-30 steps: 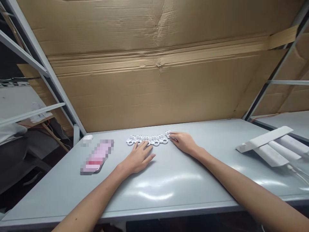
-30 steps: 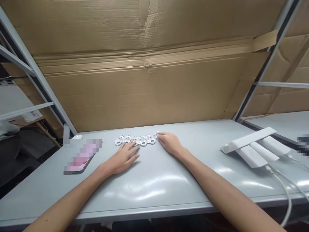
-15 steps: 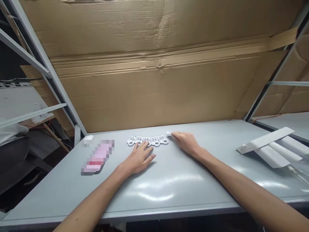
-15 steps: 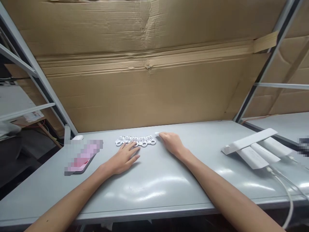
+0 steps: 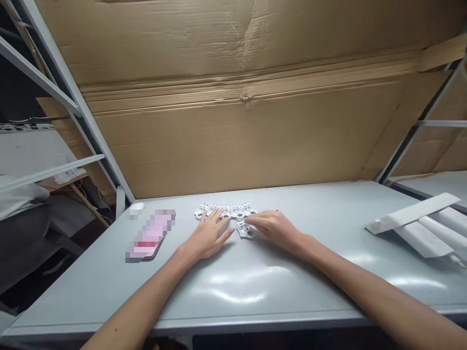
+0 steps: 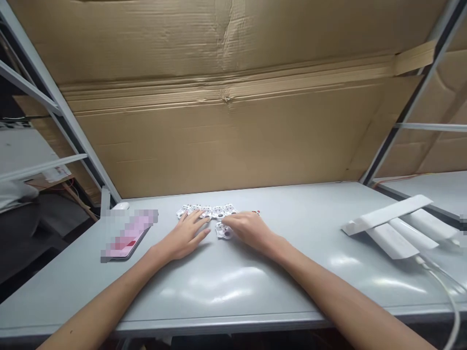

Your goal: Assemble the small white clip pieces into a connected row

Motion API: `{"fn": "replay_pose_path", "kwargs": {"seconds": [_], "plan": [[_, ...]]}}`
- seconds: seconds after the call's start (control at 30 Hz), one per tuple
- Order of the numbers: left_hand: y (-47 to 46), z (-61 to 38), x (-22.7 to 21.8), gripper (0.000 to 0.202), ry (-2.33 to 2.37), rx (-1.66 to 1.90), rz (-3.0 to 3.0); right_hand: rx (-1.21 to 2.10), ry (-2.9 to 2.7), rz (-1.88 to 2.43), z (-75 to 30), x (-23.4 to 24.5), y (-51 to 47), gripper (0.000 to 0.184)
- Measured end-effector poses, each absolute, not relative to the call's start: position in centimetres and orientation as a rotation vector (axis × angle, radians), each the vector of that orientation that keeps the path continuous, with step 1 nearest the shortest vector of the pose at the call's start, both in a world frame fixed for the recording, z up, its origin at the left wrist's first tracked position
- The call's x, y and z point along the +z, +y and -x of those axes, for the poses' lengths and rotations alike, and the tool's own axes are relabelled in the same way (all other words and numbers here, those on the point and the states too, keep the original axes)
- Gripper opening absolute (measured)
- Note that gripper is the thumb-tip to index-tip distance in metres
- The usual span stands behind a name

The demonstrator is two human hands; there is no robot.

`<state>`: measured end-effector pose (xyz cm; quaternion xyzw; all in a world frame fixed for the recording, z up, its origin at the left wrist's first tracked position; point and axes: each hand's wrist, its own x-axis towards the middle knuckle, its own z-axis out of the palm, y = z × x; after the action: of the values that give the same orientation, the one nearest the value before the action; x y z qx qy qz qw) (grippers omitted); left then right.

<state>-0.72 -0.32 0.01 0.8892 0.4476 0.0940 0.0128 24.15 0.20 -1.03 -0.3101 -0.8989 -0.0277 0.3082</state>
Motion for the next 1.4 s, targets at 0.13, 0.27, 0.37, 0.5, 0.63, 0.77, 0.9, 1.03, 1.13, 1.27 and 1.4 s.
{"fn": "replay_pose_path", "kwargs": {"seconds": [0.13, 0.27, 0.37, 0.5, 0.63, 0.77, 0.9, 1.03, 1.13, 1.27, 1.4], "plan": [[-0.5, 0.5, 0.1, 0.051, 1.363, 0.300, -2.798, -0.106, -2.499, 0.774, -23.3, -0.9, -0.3, 0.034], [-0.8, 0.2, 0.0, 0.048, 1.284, 0.373, -2.871, -0.051, -2.437, 0.768, -23.8, -0.7, -0.1, 0.024], [-0.8, 0.1, -0.3, 0.046, 1.228, 0.413, -2.915, -0.041, -2.444, 0.768, -24.1, -0.6, -0.1, 0.023], [-0.6, 0.1, -0.6, 0.043, 1.183, 0.459, -2.936, 0.021, -2.453, 0.775, -23.9, -0.6, -0.2, 0.018], [-0.6, -0.1, -0.8, 0.042, 1.176, 0.462, -2.935, 0.113, -2.405, 0.775, -23.7, -1.3, 0.0, 0.016], [-0.5, -0.4, -0.9, 0.040, 1.193, 0.483, -2.919, 0.221, -2.341, 0.817, -23.6, -1.9, 0.2, 0.017], [-0.5, -0.5, -1.0, 0.037, 1.204, 0.502, -2.893, 0.251, -2.336, 0.814, -23.4, -1.9, 0.2, 0.018], [-0.5, -0.6, -0.9, 0.034, 1.213, 0.504, -2.870, 0.229, -2.354, 0.792, -23.1, -1.7, 0.0, 0.020], [-0.6, -0.7, -0.7, 0.032, 1.227, 0.481, -2.847, 0.249, -2.325, 0.824, -22.9, -1.7, -0.1, 0.016], [-0.8, -0.8, -0.6, 0.032, 1.237, 0.476, -2.844, 0.288, -2.295, 0.851, -22.9, -2.0, 0.1, 0.014], [-0.7, -0.7, -0.7, 0.032, 1.246, 0.472, -2.851, 0.118, -2.375, 0.787, -22.9, -1.9, 0.2, 0.020]]}}
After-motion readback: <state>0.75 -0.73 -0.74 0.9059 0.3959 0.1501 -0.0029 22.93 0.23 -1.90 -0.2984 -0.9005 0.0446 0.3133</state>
